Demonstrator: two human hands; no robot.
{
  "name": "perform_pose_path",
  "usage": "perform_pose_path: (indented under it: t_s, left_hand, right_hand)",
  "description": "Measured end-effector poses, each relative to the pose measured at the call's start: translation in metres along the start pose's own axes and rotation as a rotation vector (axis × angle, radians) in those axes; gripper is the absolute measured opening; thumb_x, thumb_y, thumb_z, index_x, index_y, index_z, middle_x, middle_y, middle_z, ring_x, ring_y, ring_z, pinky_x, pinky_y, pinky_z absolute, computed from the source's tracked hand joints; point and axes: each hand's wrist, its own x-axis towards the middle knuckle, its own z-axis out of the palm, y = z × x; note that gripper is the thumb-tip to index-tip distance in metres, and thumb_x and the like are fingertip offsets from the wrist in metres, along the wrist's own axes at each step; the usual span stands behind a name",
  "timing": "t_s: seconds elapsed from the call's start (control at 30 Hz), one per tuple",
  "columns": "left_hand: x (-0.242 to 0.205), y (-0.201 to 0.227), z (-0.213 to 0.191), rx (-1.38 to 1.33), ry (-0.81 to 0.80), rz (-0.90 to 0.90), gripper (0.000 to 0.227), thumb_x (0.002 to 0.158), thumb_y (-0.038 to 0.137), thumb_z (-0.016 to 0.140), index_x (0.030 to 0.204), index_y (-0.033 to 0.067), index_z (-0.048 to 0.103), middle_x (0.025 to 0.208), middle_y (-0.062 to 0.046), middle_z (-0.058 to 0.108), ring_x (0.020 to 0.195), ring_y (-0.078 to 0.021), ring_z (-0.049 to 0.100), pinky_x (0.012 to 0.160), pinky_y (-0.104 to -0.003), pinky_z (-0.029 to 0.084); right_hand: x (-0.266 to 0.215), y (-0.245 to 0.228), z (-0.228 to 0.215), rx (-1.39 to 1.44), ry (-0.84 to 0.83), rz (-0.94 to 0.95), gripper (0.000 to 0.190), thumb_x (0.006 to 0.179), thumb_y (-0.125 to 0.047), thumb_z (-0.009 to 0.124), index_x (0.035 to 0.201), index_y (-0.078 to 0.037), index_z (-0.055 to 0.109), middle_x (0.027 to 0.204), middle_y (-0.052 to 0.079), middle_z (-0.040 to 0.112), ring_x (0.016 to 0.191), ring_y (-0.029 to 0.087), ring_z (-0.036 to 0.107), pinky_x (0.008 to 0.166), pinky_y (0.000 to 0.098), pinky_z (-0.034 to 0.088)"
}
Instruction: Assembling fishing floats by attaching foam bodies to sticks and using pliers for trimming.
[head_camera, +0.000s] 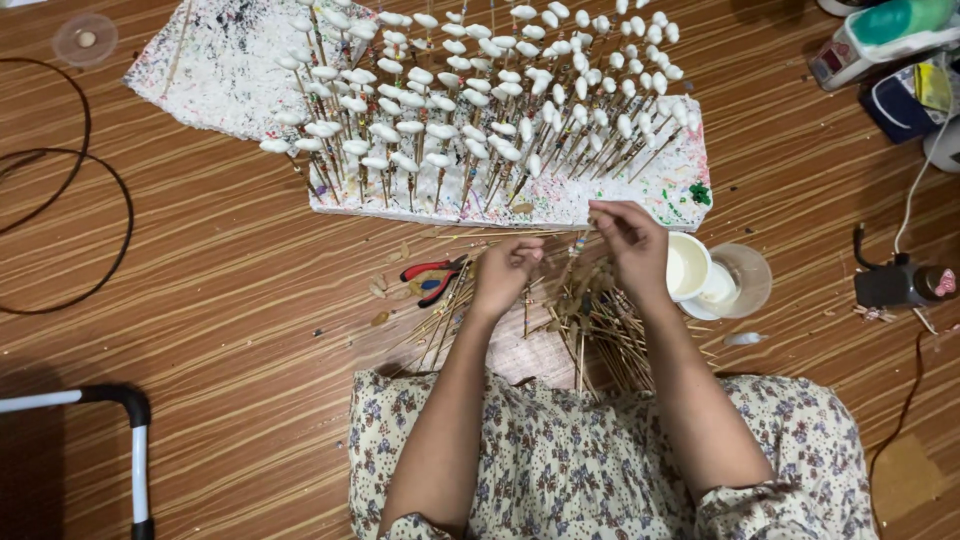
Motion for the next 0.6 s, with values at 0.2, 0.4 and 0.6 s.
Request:
perform_pose_path:
  t_s: [0.2,0.4,0.6]
  left_hand:
    - [0.0,-0.003,0.005,0.194,-0.007,-0.027,0.018,0.093,0.014,0.071,0.108,0.0141,0.081,0.088,-0.007,0.079,0.082,-0.0218,0.077,0.077,-0.035,0.059]
    - [-0.007,0.008,0.003,0.501,-0.034,-0.02,0.016,0.094,0.023,0.069,0.105,0.0175,0.08,0.094,-0.01,0.08,0.099,-0.0375,0.074,0.087,-0.047,0.057]
    - [0.006,-0.012,-0.014,0.634,0.026,-0.261,0.024,0.096,0.025,0.06,0.108,0.0158,0.079,0.103,-0.015,0.078,0.109,-0.0443,0.07,0.094,-0.057,0.055]
  right_hand:
    - [0.001,-0.039,-0.012,-0.198,-0.052,-0.095,0.017,0.099,-0.002,0.071,0.112,-0.008,0.08,0.099,0.009,0.069,0.094,0.024,0.07,0.091,0.0346,0.053]
    - [-0.01,-0.095,-0.015,-0.523,-0.567,0.157,0.018,0.094,-0.001,0.066,0.106,0.008,0.076,0.095,0.032,0.069,0.093,0.051,0.067,0.086,0.0572,0.051]
    - [-0.025,-0.041,-0.023,-0.7,-0.75,0.272,0.018,0.095,-0.008,0.064,0.102,0.003,0.076,0.094,0.027,0.072,0.097,0.049,0.068,0.089,0.0564,0.052]
